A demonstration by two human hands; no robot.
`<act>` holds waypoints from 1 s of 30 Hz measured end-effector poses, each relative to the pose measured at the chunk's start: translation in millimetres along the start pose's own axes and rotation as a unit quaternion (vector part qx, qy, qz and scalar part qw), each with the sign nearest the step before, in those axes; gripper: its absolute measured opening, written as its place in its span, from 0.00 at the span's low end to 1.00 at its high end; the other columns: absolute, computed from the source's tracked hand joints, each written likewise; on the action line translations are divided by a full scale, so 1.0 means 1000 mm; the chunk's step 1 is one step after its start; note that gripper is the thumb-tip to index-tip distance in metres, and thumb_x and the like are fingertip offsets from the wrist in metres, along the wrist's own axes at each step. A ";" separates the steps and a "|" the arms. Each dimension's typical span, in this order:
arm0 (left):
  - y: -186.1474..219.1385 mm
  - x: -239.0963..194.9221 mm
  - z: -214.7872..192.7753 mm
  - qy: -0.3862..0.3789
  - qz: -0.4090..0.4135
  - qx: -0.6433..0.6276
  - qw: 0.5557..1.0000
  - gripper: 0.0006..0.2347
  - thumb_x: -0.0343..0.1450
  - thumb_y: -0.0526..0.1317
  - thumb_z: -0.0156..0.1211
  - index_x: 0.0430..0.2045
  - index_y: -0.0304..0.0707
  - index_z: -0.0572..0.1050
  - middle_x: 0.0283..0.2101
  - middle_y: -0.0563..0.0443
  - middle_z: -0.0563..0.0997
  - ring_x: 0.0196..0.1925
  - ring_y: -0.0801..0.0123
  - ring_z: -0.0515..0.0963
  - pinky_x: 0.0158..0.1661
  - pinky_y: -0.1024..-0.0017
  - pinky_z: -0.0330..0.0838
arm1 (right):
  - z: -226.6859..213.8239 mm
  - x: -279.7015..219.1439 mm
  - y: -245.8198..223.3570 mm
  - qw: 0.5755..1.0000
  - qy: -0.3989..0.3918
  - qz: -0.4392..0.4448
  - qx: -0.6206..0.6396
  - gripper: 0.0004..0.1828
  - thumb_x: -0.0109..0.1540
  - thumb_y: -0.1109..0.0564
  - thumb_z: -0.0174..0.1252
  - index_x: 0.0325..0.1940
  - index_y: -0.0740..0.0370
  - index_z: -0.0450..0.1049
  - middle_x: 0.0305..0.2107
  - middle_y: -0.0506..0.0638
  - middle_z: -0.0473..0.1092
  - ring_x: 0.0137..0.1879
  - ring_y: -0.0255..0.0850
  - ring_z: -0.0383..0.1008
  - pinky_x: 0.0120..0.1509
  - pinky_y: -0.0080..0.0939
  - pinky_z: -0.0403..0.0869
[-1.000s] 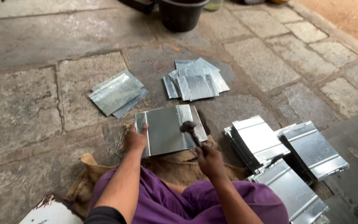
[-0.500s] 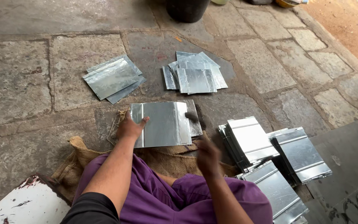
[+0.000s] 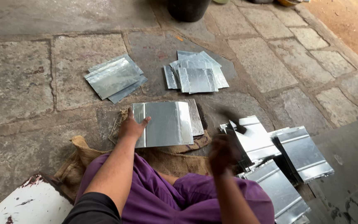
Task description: The person sits on a sack on a tiled floor and repeatedly hammers rectangular metal sheets placed on a wooden block. They use a hammer to strike the sheets, occasionally repositioning them, and then place the worked sheets into a stack.
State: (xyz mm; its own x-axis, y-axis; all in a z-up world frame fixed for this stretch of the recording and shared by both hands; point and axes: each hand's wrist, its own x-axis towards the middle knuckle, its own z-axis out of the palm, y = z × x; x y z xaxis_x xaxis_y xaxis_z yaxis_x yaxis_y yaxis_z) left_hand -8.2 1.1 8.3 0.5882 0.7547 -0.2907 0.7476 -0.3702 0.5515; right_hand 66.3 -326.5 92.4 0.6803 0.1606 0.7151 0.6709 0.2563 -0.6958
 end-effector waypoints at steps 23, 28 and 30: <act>0.000 0.007 -0.005 0.021 0.034 0.030 0.999 0.51 0.63 0.77 0.52 0.77 0.58 0.39 0.66 0.33 0.71 0.55 0.46 0.80 0.43 0.59 0.80 | 0.013 0.003 0.014 0.912 -0.107 0.270 -0.291 0.11 0.69 0.53 0.55 0.48 0.58 0.80 0.19 0.50 0.72 0.22 0.37 0.67 0.23 0.38 0.67; 0.001 -0.003 -0.006 -0.039 -0.030 -0.027 0.998 0.52 0.62 0.72 0.52 0.78 0.53 0.33 0.66 0.30 0.70 0.49 0.47 0.87 0.41 0.58 0.84 | -0.020 0.041 -0.018 0.998 0.041 -0.024 -0.051 0.10 0.75 0.54 0.51 0.50 0.63 0.74 0.25 0.49 0.70 0.29 0.32 0.68 0.32 0.29 0.65; 0.004 0.000 -0.010 -0.054 -0.045 -0.039 0.997 0.51 0.62 0.71 0.52 0.77 0.53 0.33 0.67 0.30 0.67 0.48 0.47 0.88 0.42 0.58 0.86 | -0.018 0.036 -0.008 0.991 0.121 -0.056 0.026 0.15 0.73 0.52 0.49 0.58 0.64 0.70 0.26 0.47 0.72 0.28 0.30 0.69 0.31 0.27 0.65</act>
State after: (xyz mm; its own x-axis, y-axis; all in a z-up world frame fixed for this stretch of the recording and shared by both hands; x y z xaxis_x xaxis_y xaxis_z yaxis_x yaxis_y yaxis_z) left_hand -8.4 4.7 17.9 0.5527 0.7184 -0.4224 0.7750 -0.2568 0.5774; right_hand 90.8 -340.0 122.7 0.6572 -0.1036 0.7466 0.7347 0.3092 -0.6038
